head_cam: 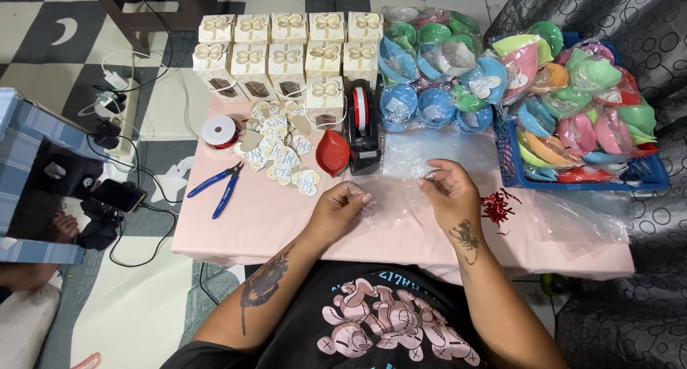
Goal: Assembling gift favors by placing colorful items into small plastic bags and sealing them at a workstation.
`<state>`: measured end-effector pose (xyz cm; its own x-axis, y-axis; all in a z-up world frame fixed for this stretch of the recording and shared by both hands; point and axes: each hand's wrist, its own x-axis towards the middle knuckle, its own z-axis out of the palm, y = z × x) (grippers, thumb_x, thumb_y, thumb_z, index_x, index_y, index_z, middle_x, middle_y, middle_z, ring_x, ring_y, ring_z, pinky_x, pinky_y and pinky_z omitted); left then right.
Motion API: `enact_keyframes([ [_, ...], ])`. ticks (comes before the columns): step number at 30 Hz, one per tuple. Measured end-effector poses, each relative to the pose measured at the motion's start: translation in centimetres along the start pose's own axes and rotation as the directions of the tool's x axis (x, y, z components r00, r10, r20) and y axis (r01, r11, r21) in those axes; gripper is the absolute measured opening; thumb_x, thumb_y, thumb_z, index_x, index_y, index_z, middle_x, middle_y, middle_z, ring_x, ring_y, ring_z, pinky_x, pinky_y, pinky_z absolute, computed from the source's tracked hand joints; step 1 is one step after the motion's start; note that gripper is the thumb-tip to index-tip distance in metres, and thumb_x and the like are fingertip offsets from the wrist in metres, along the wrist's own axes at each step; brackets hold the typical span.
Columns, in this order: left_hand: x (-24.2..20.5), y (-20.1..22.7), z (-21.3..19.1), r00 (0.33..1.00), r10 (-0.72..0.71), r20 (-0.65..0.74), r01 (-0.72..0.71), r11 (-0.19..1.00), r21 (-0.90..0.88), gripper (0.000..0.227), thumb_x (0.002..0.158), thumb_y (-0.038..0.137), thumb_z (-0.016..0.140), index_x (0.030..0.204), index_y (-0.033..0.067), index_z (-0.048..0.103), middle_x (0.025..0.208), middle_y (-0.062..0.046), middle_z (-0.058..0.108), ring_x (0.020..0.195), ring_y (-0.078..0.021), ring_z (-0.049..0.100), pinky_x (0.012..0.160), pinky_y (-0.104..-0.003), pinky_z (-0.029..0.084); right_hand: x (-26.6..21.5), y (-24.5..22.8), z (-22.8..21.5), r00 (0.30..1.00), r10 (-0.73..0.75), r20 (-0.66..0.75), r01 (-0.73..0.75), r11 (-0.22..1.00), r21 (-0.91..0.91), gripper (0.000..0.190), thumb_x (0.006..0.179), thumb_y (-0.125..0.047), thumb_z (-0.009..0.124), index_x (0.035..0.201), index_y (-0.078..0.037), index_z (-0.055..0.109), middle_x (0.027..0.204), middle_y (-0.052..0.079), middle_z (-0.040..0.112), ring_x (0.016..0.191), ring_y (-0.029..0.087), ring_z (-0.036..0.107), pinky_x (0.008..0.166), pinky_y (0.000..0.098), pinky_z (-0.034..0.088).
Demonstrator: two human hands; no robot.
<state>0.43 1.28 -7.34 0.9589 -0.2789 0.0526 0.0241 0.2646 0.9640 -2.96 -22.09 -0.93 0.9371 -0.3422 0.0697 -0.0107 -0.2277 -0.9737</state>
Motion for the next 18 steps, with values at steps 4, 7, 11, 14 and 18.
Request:
enact_keyframes([
  [4, -0.3, -0.1, 0.5, 0.998, -0.052, -0.041, 0.048, 0.995, -0.091, 0.013, 0.101, 0.010, 0.072, 0.092, 0.0000, 0.072, 0.072, -0.012, 0.073, 0.066, -0.0155, 0.070, 0.062, -0.027, 0.059, 1.0, 0.0, -1.1, 0.997, -0.042, -0.057, 0.041, 0.999, -0.019, 0.032, 0.096, -0.015, 0.082, 0.122, -0.006, 0.066, 0.093, 0.009, 0.076, 0.082, 0.014, 0.071, 0.084, 0.0284, 0.056],
  [7, 0.0, -0.9, 0.6, 0.994, -0.077, -0.079, 0.061, 0.981, -0.187, 0.013, 0.103, 0.010, 0.069, 0.095, -0.0010, 0.069, 0.076, -0.012, 0.074, 0.069, -0.0125, 0.071, 0.064, -0.026, 0.061, 2.4, -0.9, -2.2, 0.986, -0.112, -0.125, 0.094, 0.985, -0.142, 0.014, 0.102, -0.017, 0.078, 0.112, -0.010, 0.070, 0.092, 0.006, 0.078, 0.079, 0.010, 0.067, 0.077, 0.0269, 0.054],
  [11, -0.3, -0.4, 0.2, 0.997, -0.033, -0.069, 0.022, 0.989, -0.144, 0.012, 0.104, 0.010, 0.067, 0.097, -0.0001, 0.068, 0.074, -0.014, 0.072, 0.066, -0.0178, 0.072, 0.061, -0.027, 0.059, 5.2, 0.9, -4.2, 0.841, -0.480, -0.250, 0.302, 0.800, -0.519, 0.026, 0.102, -0.005, 0.068, 0.125, -0.017, 0.065, 0.092, 0.009, 0.073, 0.082, 0.029, 0.072, 0.075, 0.0377, 0.057],
  [14, 0.0, -0.2, 0.1, 0.998, -0.018, -0.067, 0.005, 0.982, -0.190, 0.011, 0.105, 0.008, 0.066, 0.098, 0.0000, 0.067, 0.073, -0.014, 0.070, 0.065, -0.0191, 0.072, 0.059, -0.027, 0.059, 7.7, 4.2, -5.1, 0.729, -0.675, -0.114, 0.372, 0.531, -0.761, 0.020, 0.100, -0.008, 0.069, 0.112, -0.022, 0.074, 0.092, 0.004, 0.072, 0.085, 0.030, 0.074, 0.077, 0.0390, 0.059],
  [18, 0.2, -0.7, -0.1, 0.998, 0.026, -0.059, -0.037, 0.979, -0.202, 0.011, 0.106, 0.007, 0.063, 0.097, 0.0009, 0.066, 0.072, -0.016, 0.069, 0.063, -0.0203, 0.069, 0.059, -0.028, 0.058, 7.1, 3.5, -4.6, 0.622, -0.781, 0.053, 0.366, 0.231, -0.901, 0.007, 0.095, -0.020, 0.075, 0.097, -0.027, 0.078, 0.092, -0.003, 0.067, 0.085, 0.018, 0.070, 0.081, 0.0309, 0.056],
])
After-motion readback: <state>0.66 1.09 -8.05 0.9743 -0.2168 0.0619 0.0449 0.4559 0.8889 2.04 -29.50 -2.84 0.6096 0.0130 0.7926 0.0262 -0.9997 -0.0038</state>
